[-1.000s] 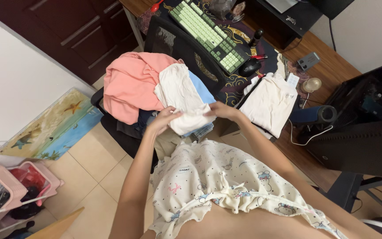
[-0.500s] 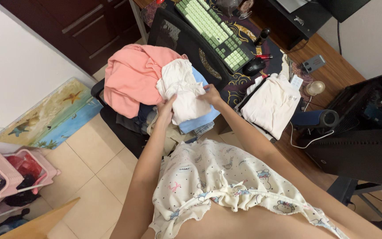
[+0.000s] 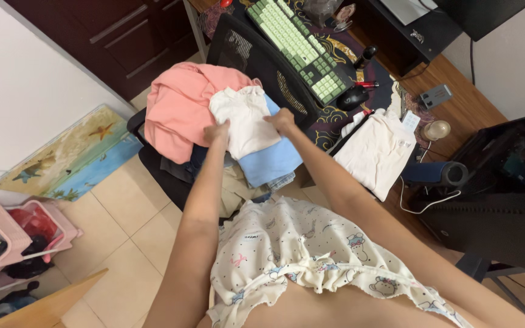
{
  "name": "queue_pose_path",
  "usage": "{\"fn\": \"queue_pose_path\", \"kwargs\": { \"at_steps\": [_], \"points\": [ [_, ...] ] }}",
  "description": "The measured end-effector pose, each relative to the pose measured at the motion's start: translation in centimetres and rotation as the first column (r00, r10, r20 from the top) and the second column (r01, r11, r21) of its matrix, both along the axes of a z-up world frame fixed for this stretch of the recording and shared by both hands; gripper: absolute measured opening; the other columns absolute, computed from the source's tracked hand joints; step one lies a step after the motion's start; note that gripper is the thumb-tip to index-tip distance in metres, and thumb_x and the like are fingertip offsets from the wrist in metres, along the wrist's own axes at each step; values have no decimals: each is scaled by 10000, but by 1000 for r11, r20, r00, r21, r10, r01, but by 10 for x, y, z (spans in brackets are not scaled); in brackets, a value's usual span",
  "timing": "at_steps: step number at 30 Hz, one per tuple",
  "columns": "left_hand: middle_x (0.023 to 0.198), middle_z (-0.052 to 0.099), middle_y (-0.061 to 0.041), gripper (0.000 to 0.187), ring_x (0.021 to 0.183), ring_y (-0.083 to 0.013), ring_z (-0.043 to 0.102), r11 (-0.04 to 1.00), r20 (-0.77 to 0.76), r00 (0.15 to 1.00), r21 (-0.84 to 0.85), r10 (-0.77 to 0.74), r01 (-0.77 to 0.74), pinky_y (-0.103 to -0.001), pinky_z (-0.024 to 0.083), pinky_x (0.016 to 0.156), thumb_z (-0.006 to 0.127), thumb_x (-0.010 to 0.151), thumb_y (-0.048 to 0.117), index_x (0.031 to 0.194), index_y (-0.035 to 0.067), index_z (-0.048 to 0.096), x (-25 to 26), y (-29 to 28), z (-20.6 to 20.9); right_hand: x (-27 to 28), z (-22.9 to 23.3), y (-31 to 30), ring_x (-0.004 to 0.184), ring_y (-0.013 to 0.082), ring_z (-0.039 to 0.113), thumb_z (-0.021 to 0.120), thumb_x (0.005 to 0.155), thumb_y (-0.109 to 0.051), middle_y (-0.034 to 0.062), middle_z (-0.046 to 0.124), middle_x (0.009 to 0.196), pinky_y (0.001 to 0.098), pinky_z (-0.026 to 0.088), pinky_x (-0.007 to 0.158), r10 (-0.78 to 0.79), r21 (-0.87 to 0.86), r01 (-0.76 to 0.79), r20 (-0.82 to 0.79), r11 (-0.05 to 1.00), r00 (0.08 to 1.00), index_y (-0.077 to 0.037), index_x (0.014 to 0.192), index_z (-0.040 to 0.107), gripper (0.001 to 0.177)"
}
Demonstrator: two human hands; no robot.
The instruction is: The person folds a black shirt, a grey tank top, a brown garment, and several white items of clothing by hand and places the folded items on a shelf inside a wooden closet.
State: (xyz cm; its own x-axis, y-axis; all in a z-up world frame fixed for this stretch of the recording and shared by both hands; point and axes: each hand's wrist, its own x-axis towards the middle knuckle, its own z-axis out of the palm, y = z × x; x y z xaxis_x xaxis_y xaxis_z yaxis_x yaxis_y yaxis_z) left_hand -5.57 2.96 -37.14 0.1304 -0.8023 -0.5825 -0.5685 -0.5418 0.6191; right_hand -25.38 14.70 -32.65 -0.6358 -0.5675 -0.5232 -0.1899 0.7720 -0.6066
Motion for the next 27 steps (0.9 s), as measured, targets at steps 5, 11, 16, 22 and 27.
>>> {"fn": "queue_pose_path", "kwargs": {
  "at_steps": [5,11,16,22,27],
  "points": [
    [1205,708,-204,905,992,-240,721,993,-359,929,109,86,-50,-376,606,833,854,751,517,1264,-183,598,9,16,-12,19,-13,2,934,291,752,918,787,-364,231,729,1116,415,610,749,-84,-59,96,177,994,981,171,1175,636,719],
    [1337,590,-203,769,1099,-261,716,919,-680,664,393,312,-30,-414,629,915,803,854,456,1354,-66,538,19,23,3,26,32,7,1062,220,719,691,836,-76,134,717,1194,348,584,944,85,-279,304,848,911,524,41,1291,599,478],
    [1276,686,-118,667,1080,-270,708,629,-789,395,614,472,476,-451,593,894,668,879,521,1352,55,602,29,66,89,27,104,63,1085,255,705,663,844,-44,170,719,1185,388,567,1012,244,-365,450,921,815,305,69,1279,602,454],
    [1315,704,-127,533,1162,-256,709,769,-949,305,249,74,588,-415,592,981,706,941,323,1380,43,587,-70,100,162,-20,168,181,984,270,724,754,796,-94,142,711,1091,473,613,896,-21,-443,633,809,635,587,19,1202,618,443],
    [1321,679,-201,583,1147,-281,700,777,-936,102,-214,-336,592,-396,607,923,723,930,300,1392,-19,565,-181,162,214,-46,217,275,1073,269,701,697,829,-50,149,665,1222,454,605,870,-245,-577,660,635,481,733,-32,1400,499,604]
  ]
}}
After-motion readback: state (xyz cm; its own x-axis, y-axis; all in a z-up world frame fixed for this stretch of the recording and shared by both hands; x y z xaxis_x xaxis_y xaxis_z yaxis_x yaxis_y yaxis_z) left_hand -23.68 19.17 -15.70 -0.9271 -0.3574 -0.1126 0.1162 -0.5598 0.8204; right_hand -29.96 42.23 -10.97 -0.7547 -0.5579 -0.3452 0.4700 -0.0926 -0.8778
